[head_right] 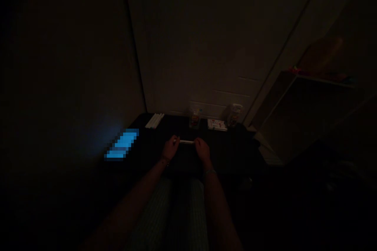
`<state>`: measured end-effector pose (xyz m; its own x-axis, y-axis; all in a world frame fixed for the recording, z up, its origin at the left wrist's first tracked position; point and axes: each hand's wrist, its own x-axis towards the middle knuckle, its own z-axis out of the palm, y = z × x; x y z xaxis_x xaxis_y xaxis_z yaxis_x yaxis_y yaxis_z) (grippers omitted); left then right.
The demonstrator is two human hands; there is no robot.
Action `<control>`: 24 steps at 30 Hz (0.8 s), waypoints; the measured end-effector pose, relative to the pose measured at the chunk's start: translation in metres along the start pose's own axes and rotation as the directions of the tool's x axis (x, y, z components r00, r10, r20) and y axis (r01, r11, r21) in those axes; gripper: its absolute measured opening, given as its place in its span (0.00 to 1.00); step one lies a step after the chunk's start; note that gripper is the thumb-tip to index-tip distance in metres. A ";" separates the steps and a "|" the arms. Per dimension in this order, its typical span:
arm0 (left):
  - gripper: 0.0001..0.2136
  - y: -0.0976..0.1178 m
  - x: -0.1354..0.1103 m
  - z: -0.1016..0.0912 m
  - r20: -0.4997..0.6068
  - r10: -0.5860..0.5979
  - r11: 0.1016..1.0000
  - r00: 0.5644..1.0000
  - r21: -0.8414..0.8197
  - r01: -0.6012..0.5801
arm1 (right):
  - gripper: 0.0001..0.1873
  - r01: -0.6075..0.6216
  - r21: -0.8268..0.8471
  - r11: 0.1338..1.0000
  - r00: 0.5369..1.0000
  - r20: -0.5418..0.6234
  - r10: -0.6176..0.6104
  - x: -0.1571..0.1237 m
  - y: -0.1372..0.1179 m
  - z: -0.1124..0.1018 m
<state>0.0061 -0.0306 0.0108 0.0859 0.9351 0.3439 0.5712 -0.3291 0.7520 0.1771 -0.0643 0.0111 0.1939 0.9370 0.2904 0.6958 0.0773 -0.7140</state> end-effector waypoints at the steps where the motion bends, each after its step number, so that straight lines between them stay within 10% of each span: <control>1: 0.15 -0.001 0.000 0.000 0.003 0.005 1.000 1.000 -0.002 -0.005 | 0.16 -0.001 -0.001 1.000 1.000 0.001 0.001 0.001 0.001 0.000; 24: 0.15 0.000 0.000 -0.001 0.014 0.010 0.999 1.000 0.033 -0.011 | 0.15 -0.025 -0.042 0.999 0.999 0.040 0.027 -0.002 -0.004 -0.002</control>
<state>0.0052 -0.0307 0.0119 0.1031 0.9335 0.3435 0.5970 -0.3344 0.7293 0.1752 -0.0671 0.0147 0.1846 0.9517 0.2452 0.7189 0.0393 -0.6940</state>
